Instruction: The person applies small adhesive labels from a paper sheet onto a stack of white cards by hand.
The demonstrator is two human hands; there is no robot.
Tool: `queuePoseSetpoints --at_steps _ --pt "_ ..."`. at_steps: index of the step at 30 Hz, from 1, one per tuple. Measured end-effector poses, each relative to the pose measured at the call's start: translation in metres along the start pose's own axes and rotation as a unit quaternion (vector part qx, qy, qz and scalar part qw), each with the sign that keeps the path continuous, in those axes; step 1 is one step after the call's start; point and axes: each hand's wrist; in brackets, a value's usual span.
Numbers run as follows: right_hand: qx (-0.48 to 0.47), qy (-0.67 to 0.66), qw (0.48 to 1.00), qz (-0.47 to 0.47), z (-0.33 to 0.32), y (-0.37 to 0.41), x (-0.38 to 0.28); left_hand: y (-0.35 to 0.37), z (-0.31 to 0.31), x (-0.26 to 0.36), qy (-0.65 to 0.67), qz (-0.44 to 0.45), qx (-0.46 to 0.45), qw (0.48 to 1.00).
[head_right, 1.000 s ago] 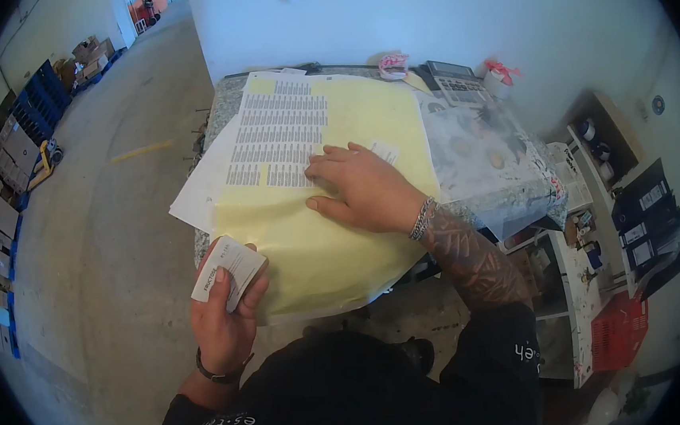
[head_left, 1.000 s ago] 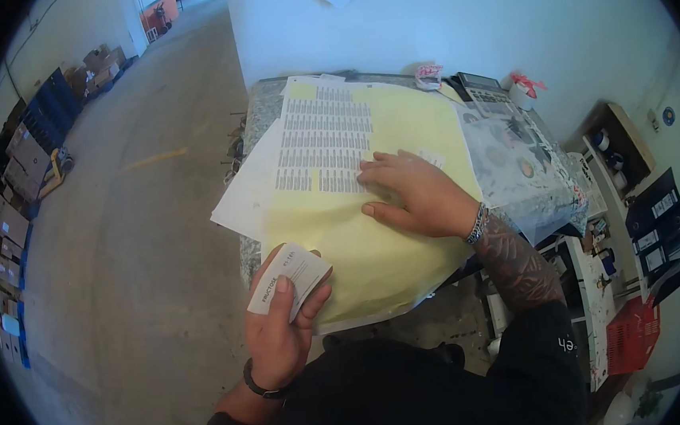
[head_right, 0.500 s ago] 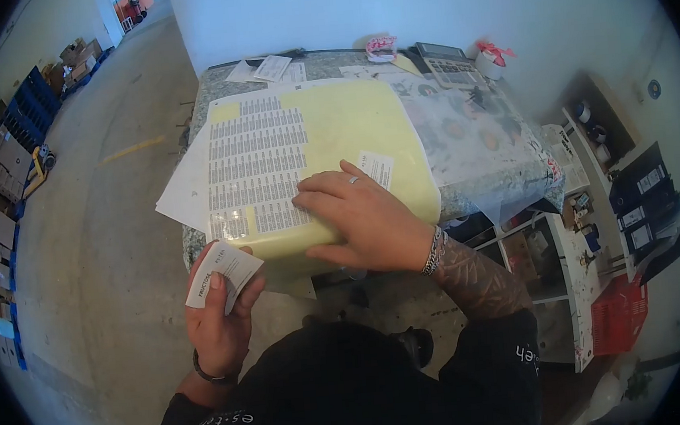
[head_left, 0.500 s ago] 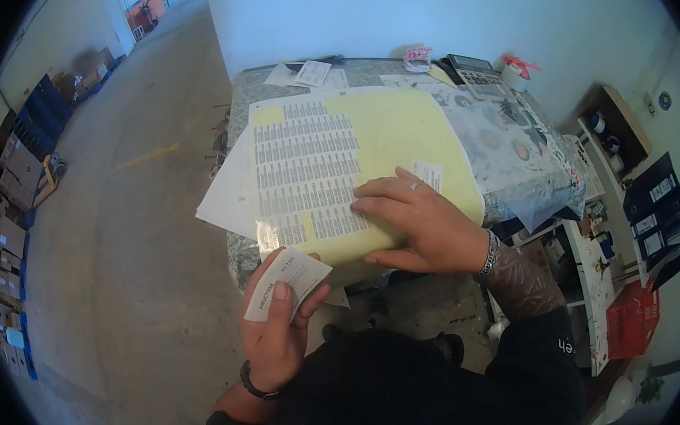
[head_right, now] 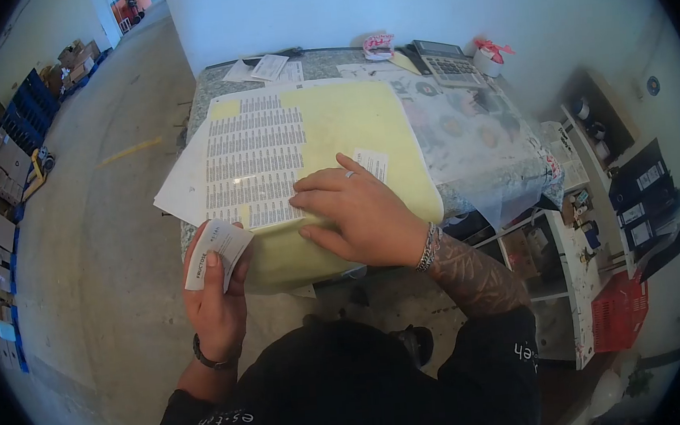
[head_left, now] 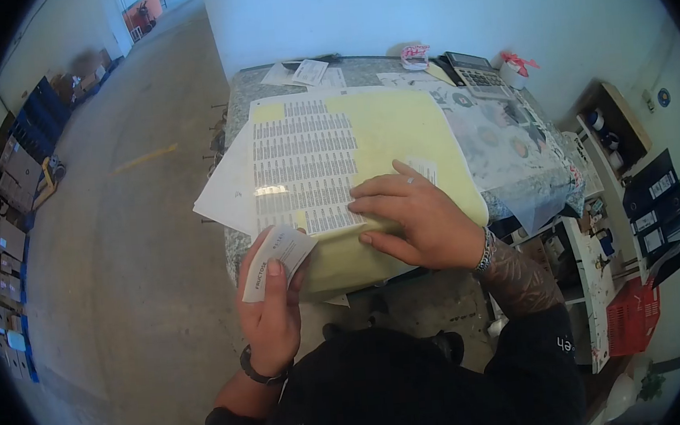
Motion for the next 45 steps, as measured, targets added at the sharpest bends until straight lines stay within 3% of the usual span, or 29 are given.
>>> queuePoseSetpoints --at_steps 22,45 --pt "-0.003 -0.050 0.997 0.060 -0.0024 -0.0039 0.0011 0.0025 0.0029 -0.0023 -0.008 -0.004 -0.004 1.000" --pt "-0.008 0.040 0.999 -0.015 -0.0012 -0.0025 0.0017 0.0011 -0.0008 -0.0044 -0.004 -0.008 -0.005 1.000"
Point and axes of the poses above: each hand's wrist, its own y-axis away from the middle knuckle, its own z-axis out of the palm, x = y × z, and after that the axes turned 6 degrees about -x, right-handed
